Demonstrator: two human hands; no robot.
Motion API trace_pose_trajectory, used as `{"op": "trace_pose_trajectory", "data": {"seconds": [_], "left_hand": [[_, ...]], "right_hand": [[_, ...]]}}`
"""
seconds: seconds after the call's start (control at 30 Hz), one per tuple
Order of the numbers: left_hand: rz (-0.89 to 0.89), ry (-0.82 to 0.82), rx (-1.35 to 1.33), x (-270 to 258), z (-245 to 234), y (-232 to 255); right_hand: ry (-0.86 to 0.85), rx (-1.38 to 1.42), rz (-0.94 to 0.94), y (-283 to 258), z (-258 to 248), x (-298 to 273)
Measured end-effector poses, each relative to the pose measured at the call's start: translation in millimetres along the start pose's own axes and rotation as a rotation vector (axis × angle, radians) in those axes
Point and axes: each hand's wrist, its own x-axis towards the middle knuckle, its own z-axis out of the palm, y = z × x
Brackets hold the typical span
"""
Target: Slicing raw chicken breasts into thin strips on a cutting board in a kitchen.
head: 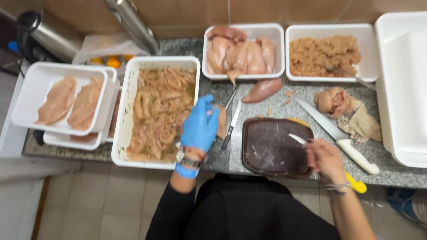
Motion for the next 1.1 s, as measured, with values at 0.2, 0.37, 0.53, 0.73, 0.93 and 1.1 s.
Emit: {"op": "trace_pose_trajectory", "data": {"seconds": [0.2,0.37,0.53,0.73,0.93,1.1], "left_hand": [[-0.230,0.141,0.340,14,25,-27],[-0.463,-0.025,0.461,-10,89,-110],[-0.274,0.237,0.345,-11,147,-153],[-0.693,0.518,0.194,24,163,-142],[-0.707,0.581,0.140,43,148,-157],[-0.760,0.203,0.116,43,122,-125]], "right_hand": [[0.014,0.203,-0.052,11,-78,-8],[-0.073,0.127,-0.036,10,-84,10],[-0.149,0.023,-0.004,-8,-69,26],[-0.328,-0.037,-0.043,-12,-69,42],[-0.394,-0.081,-0.047,-3,-64,46],[-0.362,0.002,-0.056,-1,-68,45]]}}
